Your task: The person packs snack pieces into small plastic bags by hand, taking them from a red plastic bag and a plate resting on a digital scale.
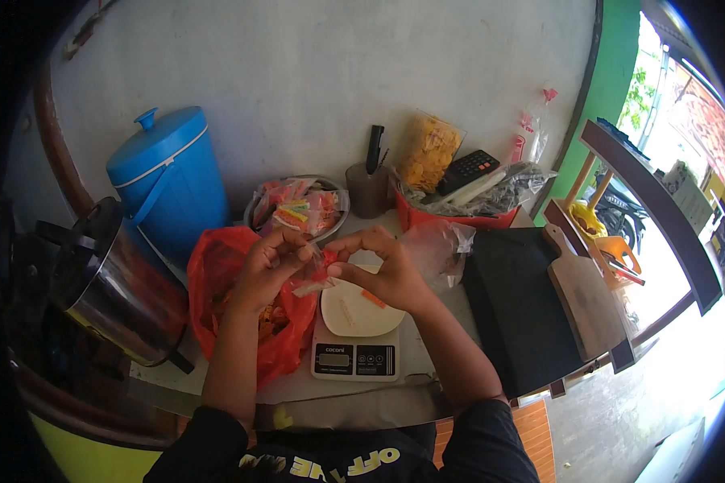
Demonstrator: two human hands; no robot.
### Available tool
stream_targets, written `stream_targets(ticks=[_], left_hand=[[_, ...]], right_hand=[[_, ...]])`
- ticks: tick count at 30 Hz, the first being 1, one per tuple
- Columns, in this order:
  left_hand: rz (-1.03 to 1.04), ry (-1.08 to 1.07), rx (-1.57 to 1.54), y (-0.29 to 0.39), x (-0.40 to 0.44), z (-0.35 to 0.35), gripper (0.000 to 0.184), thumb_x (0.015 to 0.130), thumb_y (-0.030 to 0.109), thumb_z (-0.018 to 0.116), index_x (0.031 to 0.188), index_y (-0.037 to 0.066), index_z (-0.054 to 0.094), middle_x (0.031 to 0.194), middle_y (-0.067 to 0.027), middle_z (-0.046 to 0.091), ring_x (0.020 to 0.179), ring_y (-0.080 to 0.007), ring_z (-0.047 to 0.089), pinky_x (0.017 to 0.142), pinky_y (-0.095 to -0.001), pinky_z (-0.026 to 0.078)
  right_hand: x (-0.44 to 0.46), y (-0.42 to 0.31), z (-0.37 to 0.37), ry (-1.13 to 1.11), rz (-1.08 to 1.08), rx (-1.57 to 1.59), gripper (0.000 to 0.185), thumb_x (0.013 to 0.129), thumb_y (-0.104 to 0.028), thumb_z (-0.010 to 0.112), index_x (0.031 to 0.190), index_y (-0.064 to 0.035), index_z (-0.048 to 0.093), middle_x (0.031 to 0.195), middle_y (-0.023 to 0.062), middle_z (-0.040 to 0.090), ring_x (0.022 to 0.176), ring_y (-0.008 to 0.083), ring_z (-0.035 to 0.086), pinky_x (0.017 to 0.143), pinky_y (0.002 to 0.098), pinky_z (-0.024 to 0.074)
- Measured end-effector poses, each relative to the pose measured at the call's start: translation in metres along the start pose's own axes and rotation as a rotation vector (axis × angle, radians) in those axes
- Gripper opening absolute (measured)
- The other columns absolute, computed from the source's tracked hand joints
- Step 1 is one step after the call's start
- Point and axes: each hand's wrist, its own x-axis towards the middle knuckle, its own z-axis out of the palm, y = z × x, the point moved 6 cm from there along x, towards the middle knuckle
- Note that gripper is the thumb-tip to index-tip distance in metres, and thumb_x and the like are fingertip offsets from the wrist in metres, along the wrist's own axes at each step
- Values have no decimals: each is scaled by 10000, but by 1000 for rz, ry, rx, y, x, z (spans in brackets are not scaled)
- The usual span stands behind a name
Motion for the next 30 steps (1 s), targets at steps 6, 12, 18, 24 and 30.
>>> stream_targets(ticks=[6, 12, 18, 24, 30], left_hand=[[11, 63, 58, -1, 1, 1, 152, 949, 188, 660, 958, 68, 567, 868, 13, 639, 773, -52, 599, 671, -215, 488], [12, 76, 101, -5, 2, -2, 150, 931, 171, 680, 981, 77, 575, 893, 26, 630, 777, -44, 586, 674, -214, 485], [30, 87, 15, -5, 1, -1, 143, 926, 148, 686, 986, 75, 579, 946, 8, 649, 836, -55, 606, 722, -222, 501], [26, 97, 6, -3, 0, 5, 135, 939, 147, 673, 973, 74, 565, 932, 24, 624, 885, -52, 575, 776, -223, 461], [63, 101, 44, -8, 2, 1, 167, 941, 167, 670, 1003, 61, 557, 919, -3, 627, 888, -67, 613, 754, -255, 538]], right_hand=[[1, -1, 2, -11, 87, 204, 261, 867, -157, 743, 1103, -61, 684, 1018, 28, 673, 952, 115, 599, 830, 294, 459], [0, 3, 1, 88, 135, 284, 212, 863, -142, 756, 1017, -37, 655, 1006, 13, 669, 905, 90, 610, 793, 256, 476], [-4, -14, -10, 240, -6, -89, 223, 804, -128, 809, 945, -36, 662, 914, 27, 691, 865, 100, 625, 783, 274, 480], [-2, -37, -3, 187, -193, -313, 205, 771, -117, 822, 890, -31, 680, 870, 70, 700, 780, 174, 669, 723, 306, 502], [-1, -43, -2, 215, -185, -314, 176, 764, -72, 803, 885, -31, 682, 822, 71, 698, 767, 192, 672, 681, 306, 501]])
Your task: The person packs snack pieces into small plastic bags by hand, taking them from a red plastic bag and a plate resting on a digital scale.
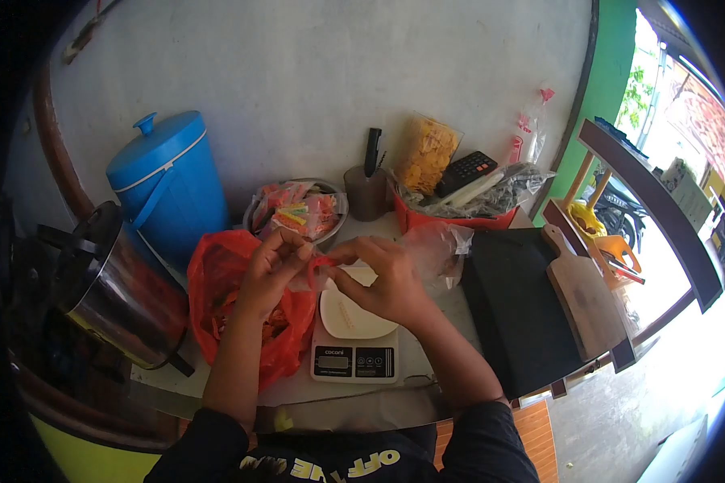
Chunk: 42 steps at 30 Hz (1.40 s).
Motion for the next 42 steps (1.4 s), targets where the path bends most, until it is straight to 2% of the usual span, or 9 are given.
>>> stream_targets(ticks=[5, 8, 17, 23, 26, 32, 35, 38, 42], left_hand=[[-102, -106, -78, 9, -4, 19, 251, 917, 120, 690, 1110, 42, 549, 981, -53, 655, 869, -113, 663, 784, -271, 553], [-143, -96, -146, 2, -6, 20, 319, 895, 120, 712, 1165, 42, 561, 974, -33, 665, 835, -112, 640, 779, -283, 526], [-109, -7, -78, 0, -3, 15, 333, 890, 151, 729, 1170, 42, 585, 1005, -34, 674, 931, -81, 624, 790, -253, 511], [-107, 30, -125, -2, -1, 8, 324, 877, 122, 741, 1138, -8, 599, 1035, -91, 683, 951, -128, 654, 839, -262, 537], [-133, -42, -171, -2, -2, 10, 320, 862, 108, 754, 1119, -12, 605, 1027, -90, 686, 944, -133, 661, 846, -266, 538], [-128, -38, -73, -1, -3, 11, 345, 835, 121, 785, 1097, -15, 607, 1008, -88, 690, 918, -137, 675, 836, -268, 536], [-124, -49, -61, -1, -4, 18, 285, 845, 101, 760, 1069, 0, 615, 985, -83, 686, 901, -129, 667, 799, -246, 533], [-176, -96, -65, -8, -4, 21, 326, 837, 154, 788, 1062, -17, 625, 993, -73, 685, 907, -124, 669, 822, -260, 533], [-222, -73, -151, -10, -4, 22, 279, 863, 125, 748, 1071, -13, 622, 984, -77, 682, 914, -136, 668, 834, -292, 553]], right_hand=[[-1, 7, -8, 152, -40, -121, 193, 713, -93, 818, 820, -58, 662, 770, 52, 677, 698, 240, 649, 618, 357, 501], [-2, 6, -11, 221, -98, -165, 198, 701, -81, 820, 779, -68, 640, 755, 45, 668, 678, 223, 636, 597, 350, 490], [-7, -11, -5, 260, -267, -365, 195, 710, -71, 810, 760, -79, 622, 759, 35, 658, 650, 220, 607, 591, 350, 464], [1, 5, -3, 61, -68, -29, 186, 745, -26, 791, 879, -33, 662, 879, 74, 683, 832, 213, 654, 712, 319, 498], [3, 5, -5, 23, 32, 77, 183, 755, -21, 779, 893, -37, 660, 887, 66, 681, 843, 201, 647, 726, 320, 499], [3, -8, -9, -57, -141, -252, 209, 708, -37, 786, 880, -70, 671, 861, 52, 663, 796, 231, 633, 724, 349, 498], [1, -12, -7, -18, -245, -332, 235, 668, -55, 802, 856, -86, 665, 828, 48, 647, 777, 245, 628, 715, 363, 497], [-2, -6, -9, 24, -215, -362, 259, 632, -74, 820, 813, -86, 635, 784, 49, 628, 738, 243, 623, 680, 361, 489], [-7, -1, -9, 213, -216, -382, 266, 640, -125, 814, 783, -102, 591, 776, 19, 590, 705, 216, 580, 623, 361, 423]])
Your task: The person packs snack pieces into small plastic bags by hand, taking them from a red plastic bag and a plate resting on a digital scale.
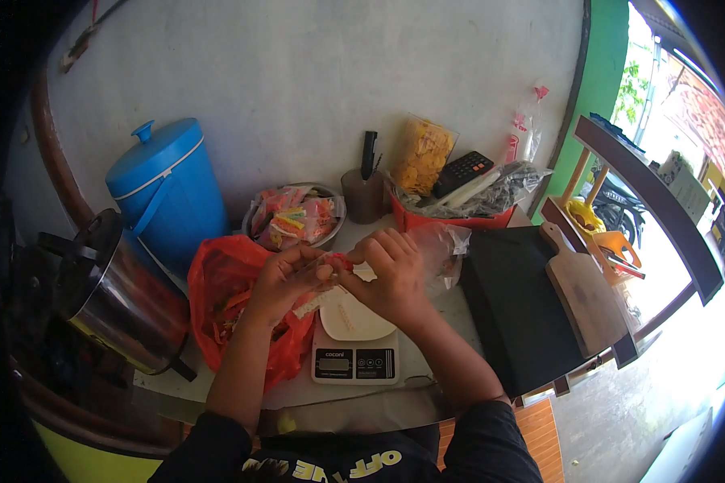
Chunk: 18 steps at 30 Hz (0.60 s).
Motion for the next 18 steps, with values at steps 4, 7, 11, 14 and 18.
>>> stream_targets(ticks=[4, 7, 11, 14, 18], left_hand=[[54, 27, 37, 9, -2, 2, 288, 866, 121, 741, 1095, -13, 630, 987, -75, 687, 918, -140, 671, 829, -298, 558], [72, 46, 7, 9, -2, -4, 302, 862, 113, 742, 1116, -8, 634, 1004, -80, 692, 923, -142, 672, 825, -295, 557], [102, 12, -50, 13, -2, -5, 323, 853, 92, 746, 1139, -5, 633, 1020, -93, 697, 937, -147, 672, 829, -289, 553], [152, 37, -23, 13, -2, -5, 275, 839, 68, 757, 1079, 5, 640, 1006, -91, 698, 931, -143, 671, 829, -284, 549], [155, 39, -53, 13, -1, -1, 198, 834, 59, 765, 969, 20, 626, 987, -97, 700, 905, -139, 675, 822, -279, 553]], right_hand=[[-5, -6, 6, 58, -20, -4, 277, 635, -114, 825, 787, -101, 594, 791, 17, 604, 716, 217, 586, 617, 352, 431], [-4, -8, 8, 28, -80, 33, 289, 630, -99, 840, 817, -88, 620, 801, 38, 625, 703, 227, 598, 624, 346, 450], [2, -6, 9, -91, -60, 200, 301, 626, -86, 853, 870, -76, 677, 854, 41, 643, 744, 219, 608, 652, 344, 467], [2, 3, 11, -166, 12, 299, 309, 616, -100, 875, 874, -73, 707, 869, 36, 635, 788, 205, 609, 682, 334, 472], [-2, 9, 14, -209, 172, 427, 309, 638, -63, 851, 922, -64, 729, 880, 51, 620, 815, 214, 607, 711, 338, 497]])
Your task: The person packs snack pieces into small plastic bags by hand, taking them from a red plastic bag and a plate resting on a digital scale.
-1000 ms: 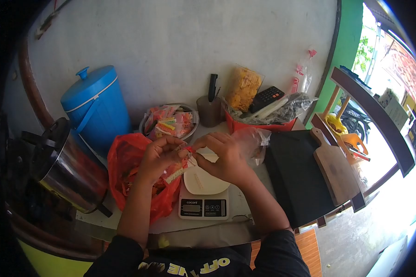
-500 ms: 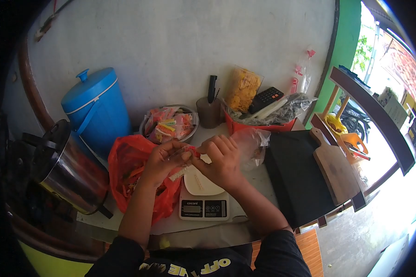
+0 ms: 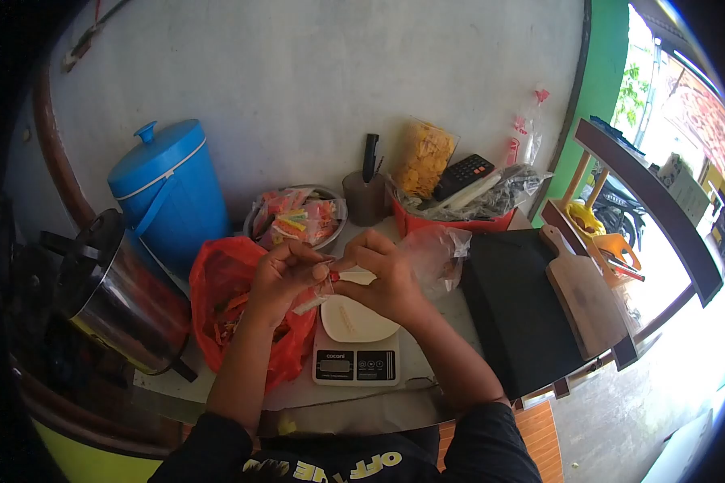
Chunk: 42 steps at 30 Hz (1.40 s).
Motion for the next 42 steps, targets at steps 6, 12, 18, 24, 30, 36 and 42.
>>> stream_targets(ticks=[6, 12, 18, 24, 30, 36, 42], left_hand=[[58, 7, 23, -4, 0, -4, 180, 851, 78, 757, 942, 12, 617, 956, -109, 692, 862, -156, 692, 796, -276, 575], [136, 22, 152, 7, 0, -11, 150, 820, 61, 773, 895, 42, 645, 1149, -124, 622, 920, -157, 659, 803, -282, 564], [135, 24, 249, 6, -2, -9, 105, 824, 71, 757, 862, 52, 661, 1230, -92, 572, 1096, -187, 592, 887, -333, 518], [60, -6, 73, -2, 1, -9, 246, 847, 109, 754, 1040, 53, 611, 1231, -90, 574, 1128, -206, 586, 942, -362, 508], [-11, -53, 240, -14, 1, -9, 452, 812, 225, 815, 1161, 20, 615, 1207, -81, 573, 1033, -136, 616, 888, -282, 513], [-84, -113, 238, -14, 2, -5, 387, 876, 234, 751, 1155, -2, 624, 1004, -35, 666, 904, -99, 634, 844, -258, 517], [-41, -28, 535, -29, 7, -19, 260, 946, 245, 669, 1029, -2, 674, 866, -3, 668, 780, -50, 588, 699, -211, 479]], right_hand=[[0, 5, -2, -241, 112, 110, 324, 687, -80, 851, 989, -50, 739, 939, 57, 634, 873, 189, 621, 754, 320, 482], [-1, -3, 4, -298, -4, 162, 305, 802, -147, 765, 1092, -72, 707, 981, 86, 680, 896, 263, 661, 774, 368, 528], [-2, -12, 12, -321, 13, -22, 250, 823, -96, 721, 1071, -65, 702, 1002, 92, 700, 883, 272, 681, 766, 386, 539], [-1, 6, 4, -197, 118, 132, 214, 833, 1, 687, 1042, -44, 695, 950, 94, 673, 841, 224, 661, 723, 315, 514], [3, 0, -9, -127, 178, 84, 197, 850, 69, 619, 1016, -17, 680, 900, 84, 581, 811, 204, 589, 726, 298, 461], [-4, 10, -7, -236, 164, -8, 151, 853, 58, 598, 978, 0, 658, 931, 109, 550, 843, 244, 588, 740, 331, 465], [-8, 19, 4, -312, 125, -69, 104, 864, 22, 601, 959, 9, 642, 918, 111, 570, 843, 260, 606, 747, 346, 474]])
